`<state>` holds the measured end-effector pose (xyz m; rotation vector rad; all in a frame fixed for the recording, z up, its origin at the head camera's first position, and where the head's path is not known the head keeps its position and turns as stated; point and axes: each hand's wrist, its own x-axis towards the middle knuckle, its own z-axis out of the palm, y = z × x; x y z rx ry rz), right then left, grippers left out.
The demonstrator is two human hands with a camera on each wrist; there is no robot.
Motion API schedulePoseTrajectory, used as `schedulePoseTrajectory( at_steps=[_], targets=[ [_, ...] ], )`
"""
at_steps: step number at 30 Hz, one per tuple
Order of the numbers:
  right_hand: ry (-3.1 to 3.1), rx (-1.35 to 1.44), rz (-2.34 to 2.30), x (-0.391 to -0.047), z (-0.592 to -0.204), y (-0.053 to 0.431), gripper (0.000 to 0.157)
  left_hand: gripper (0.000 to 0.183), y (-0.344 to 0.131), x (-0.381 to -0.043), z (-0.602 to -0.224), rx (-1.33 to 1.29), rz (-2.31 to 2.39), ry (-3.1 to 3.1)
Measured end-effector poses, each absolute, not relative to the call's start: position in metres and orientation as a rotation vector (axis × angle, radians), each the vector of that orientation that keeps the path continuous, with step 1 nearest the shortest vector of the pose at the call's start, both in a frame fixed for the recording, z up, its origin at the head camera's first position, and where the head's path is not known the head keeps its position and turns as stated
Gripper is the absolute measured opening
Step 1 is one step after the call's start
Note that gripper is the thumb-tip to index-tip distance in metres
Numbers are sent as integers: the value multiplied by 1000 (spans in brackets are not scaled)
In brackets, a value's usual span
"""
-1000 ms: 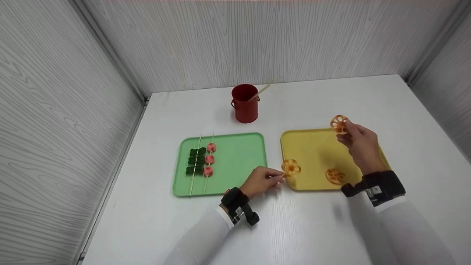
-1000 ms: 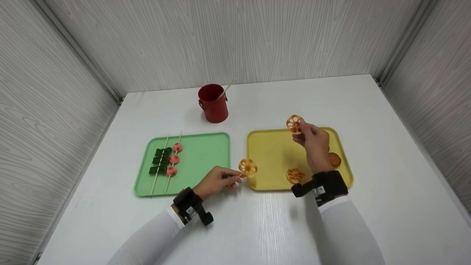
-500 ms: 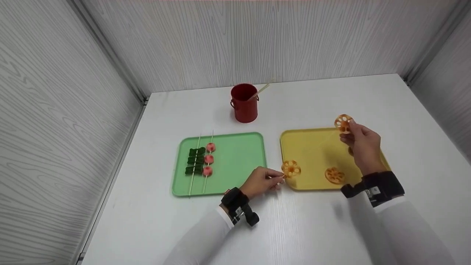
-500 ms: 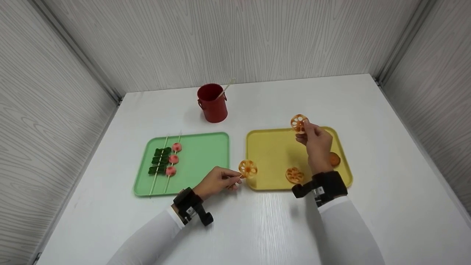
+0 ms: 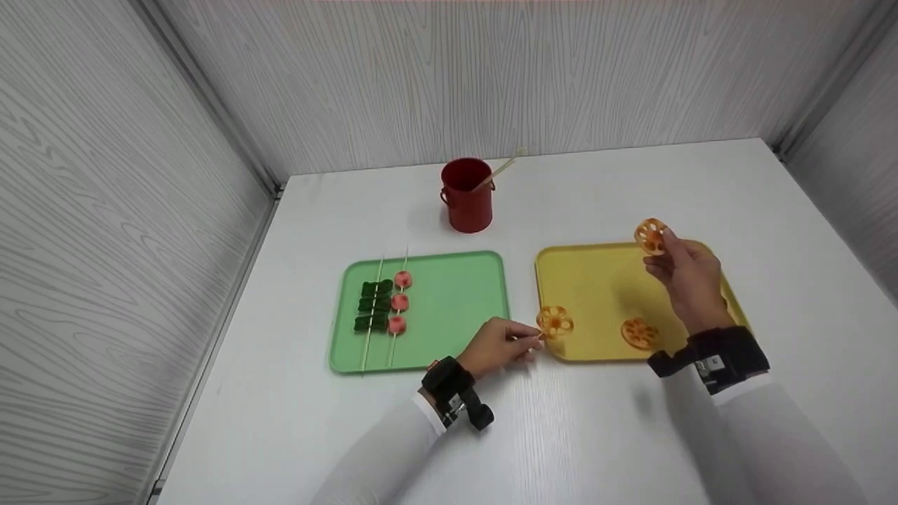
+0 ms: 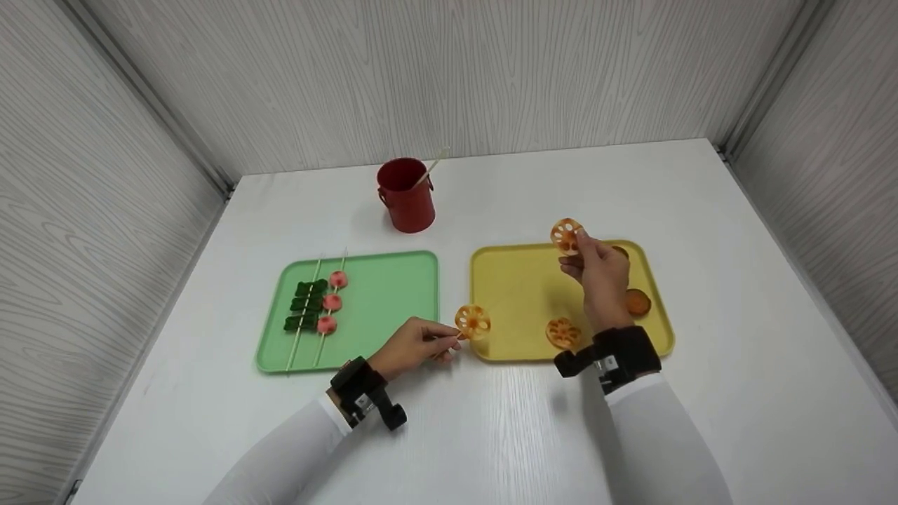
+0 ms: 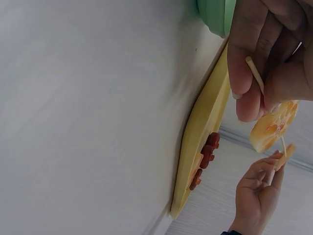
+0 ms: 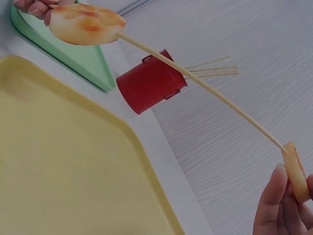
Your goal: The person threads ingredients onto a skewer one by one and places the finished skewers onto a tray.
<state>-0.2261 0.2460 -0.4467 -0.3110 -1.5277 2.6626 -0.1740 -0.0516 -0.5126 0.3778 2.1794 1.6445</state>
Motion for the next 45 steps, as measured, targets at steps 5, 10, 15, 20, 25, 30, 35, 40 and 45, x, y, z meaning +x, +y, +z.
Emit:
schedulePoseTrajectory(
  at_steps=[5, 10, 15, 20, 25, 30, 35, 40, 45],
  targets=[
    [-1520, -352, 2669, -226, -447, 246, 20, 20, -53, -174, -512, 378, 1645, 2181],
    [-1533, -343, 2651, -226, -448, 246, 20, 20, -54, -174, -511, 375, 1634, 2180],
    [-1544, -325, 2653, -226, -448, 245, 19, 21, -54, -175, -512, 399, 1630, 2185],
    [-1537, -311, 2665, -225, -448, 245, 19, 22, -55, -174, -512, 403, 1647, 2171],
    [-1565, -313, 2652, -224, -447, 244, 18, 22, -54, -174, -512, 400, 1679, 2146],
    [-1608, -319, 2621, -223, -446, 242, 19, 22, -54, -175, -513, 405, 1662, 2156],
    [-1697, -321, 2581, -222, -448, 238, 21, 22, -54, -176, -512, 418, 1646, 2167],
    [-1736, -284, 2571, -221, -452, 236, 22, 22, -52, -176, -512, 397, 1653, 2162],
    [-1755, -243, 2597, -219, -456, 233, 22, 21, -49, -176, -510, 395, 1661, 2163]
  ],
)
